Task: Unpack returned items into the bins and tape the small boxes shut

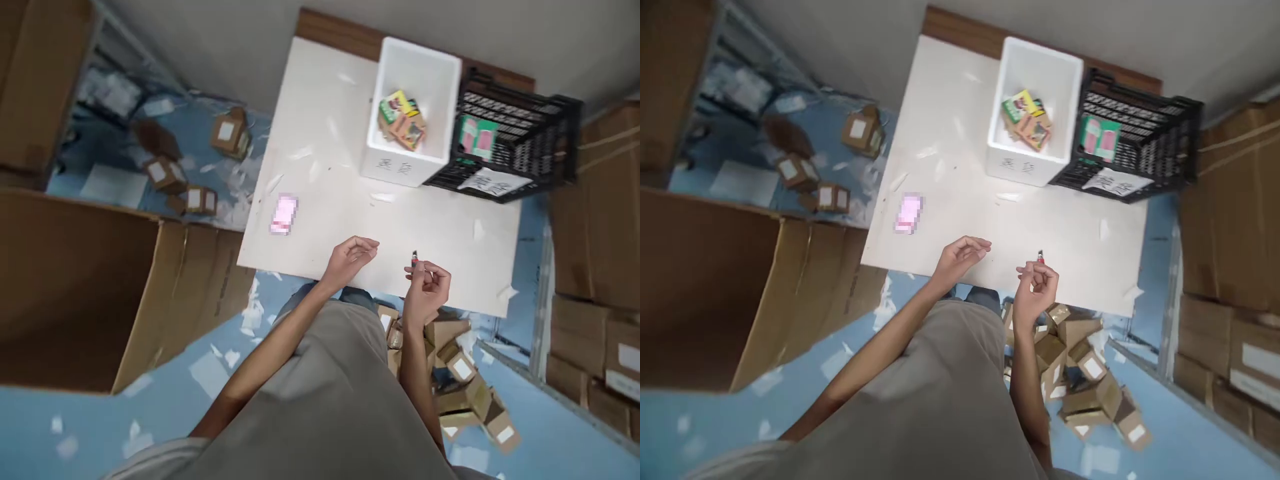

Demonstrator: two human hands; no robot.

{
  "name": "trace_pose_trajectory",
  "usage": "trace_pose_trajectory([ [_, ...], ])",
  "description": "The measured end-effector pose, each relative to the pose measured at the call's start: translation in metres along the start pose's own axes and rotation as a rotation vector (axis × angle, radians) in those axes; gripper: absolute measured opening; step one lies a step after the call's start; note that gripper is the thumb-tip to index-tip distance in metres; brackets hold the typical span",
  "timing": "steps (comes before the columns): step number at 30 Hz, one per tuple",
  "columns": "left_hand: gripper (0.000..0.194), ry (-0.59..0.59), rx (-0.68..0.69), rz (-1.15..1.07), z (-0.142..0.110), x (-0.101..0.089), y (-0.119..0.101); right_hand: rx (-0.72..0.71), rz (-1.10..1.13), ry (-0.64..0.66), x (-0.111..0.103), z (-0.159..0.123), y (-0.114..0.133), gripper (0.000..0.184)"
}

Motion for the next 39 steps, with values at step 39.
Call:
trace_pose_trajectory([
  [39, 0.037, -1.608, 0.475, -0.441, -0.523, -0.346, 0.046, -0.295, -0.204, 1.589, 0.436, -0.419, 0.067, 0.033],
])
Point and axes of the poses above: each hand's wrist, its own z-axis towards the middle knuckle, its own x-axis out of the palm, y = z × x, the point moved 7 cm from there along z, towards the middle knuckle, and after that the axes turned 10 degrees about y, right-handed, at the moved point
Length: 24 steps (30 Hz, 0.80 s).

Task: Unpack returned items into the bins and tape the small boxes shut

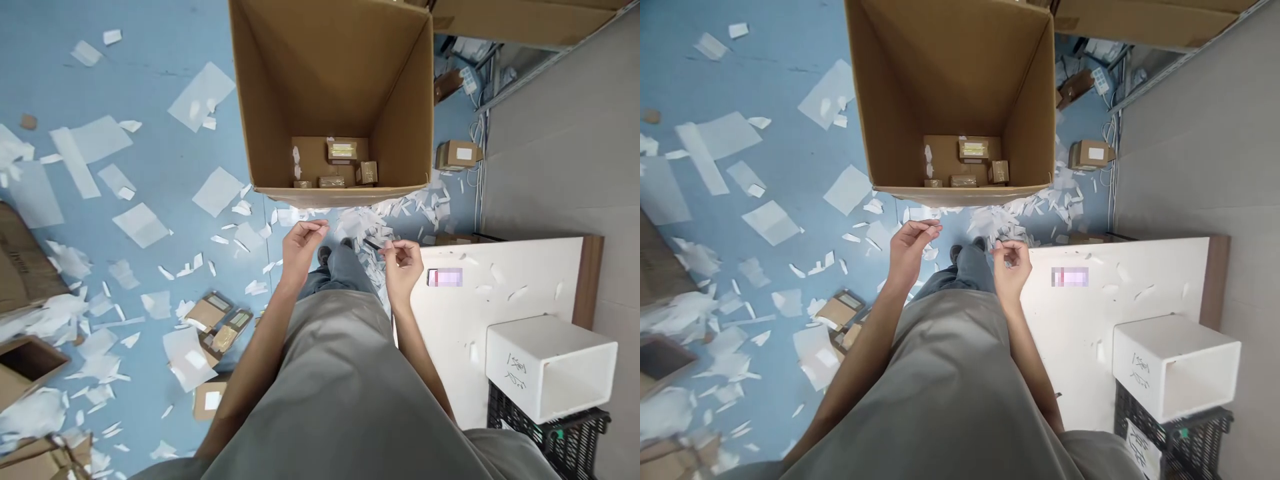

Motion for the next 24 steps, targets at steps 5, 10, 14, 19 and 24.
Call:
trace_pose_trajectory([
  [5, 0.036, -0.017, -0.009, 0.041, 0.058, -0.018, -0.005, -0.018, -0.025, 0.021, 0.029, 0.052, 0.015, 0.031],
  [10, 0.02, -0.083, -0.106, 0.448, 0.137, -0.035, 0.001, 0.027, -0.141, 0.127, 0.069, 0.127, -0.001, 0.028],
  [14, 0.013, -0.058, -0.299, 0.948, 0.205, -0.054, 0.025, 0.098, -0.408, 0.3, 0.117, 0.2, -0.048, 0.015],
  [19, 0.024, -0.019, -0.508, 1.236, 0.248, -0.076, 0.061, 0.263, -0.795, 0.538, 0.173, 0.248, -0.11, 0.022],
  [24, 0.03, -0.075, -0.627, 1.337, 0.237, -0.08, 0.074, 0.413, -1.055, 0.507, 0.184, 0.24, -0.133, 0.029],
])
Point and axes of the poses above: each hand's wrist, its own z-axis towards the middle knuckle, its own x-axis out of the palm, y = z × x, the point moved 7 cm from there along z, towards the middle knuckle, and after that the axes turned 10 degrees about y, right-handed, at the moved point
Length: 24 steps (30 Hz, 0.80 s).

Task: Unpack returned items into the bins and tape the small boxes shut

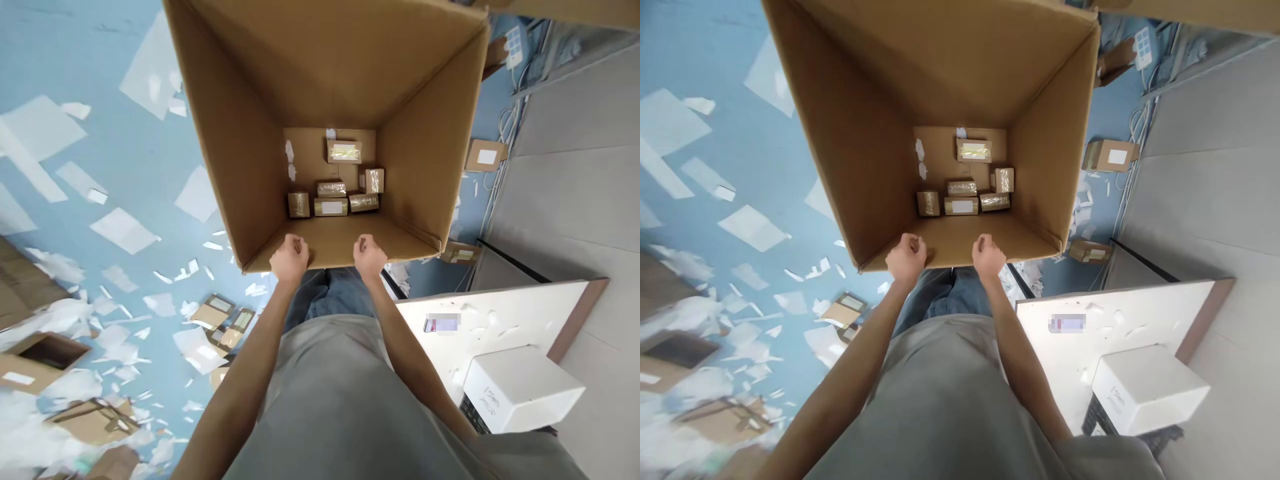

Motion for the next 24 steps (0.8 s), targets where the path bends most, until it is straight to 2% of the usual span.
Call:
trace_pose_trajectory([
  [15, 0.029, 0.204, 0.008, 0.106, -0.009, 0.014, 0.003, 0.102, -0.036, -0.01, 0.013, -0.01, -0.015, 0.033],
  [24, 0.029, 0.237, 0.004, 0.084, -0.008, 0.01, 0.0, 0.112, -0.068, -0.01, 0.009, -0.009, -0.011, 0.033],
])
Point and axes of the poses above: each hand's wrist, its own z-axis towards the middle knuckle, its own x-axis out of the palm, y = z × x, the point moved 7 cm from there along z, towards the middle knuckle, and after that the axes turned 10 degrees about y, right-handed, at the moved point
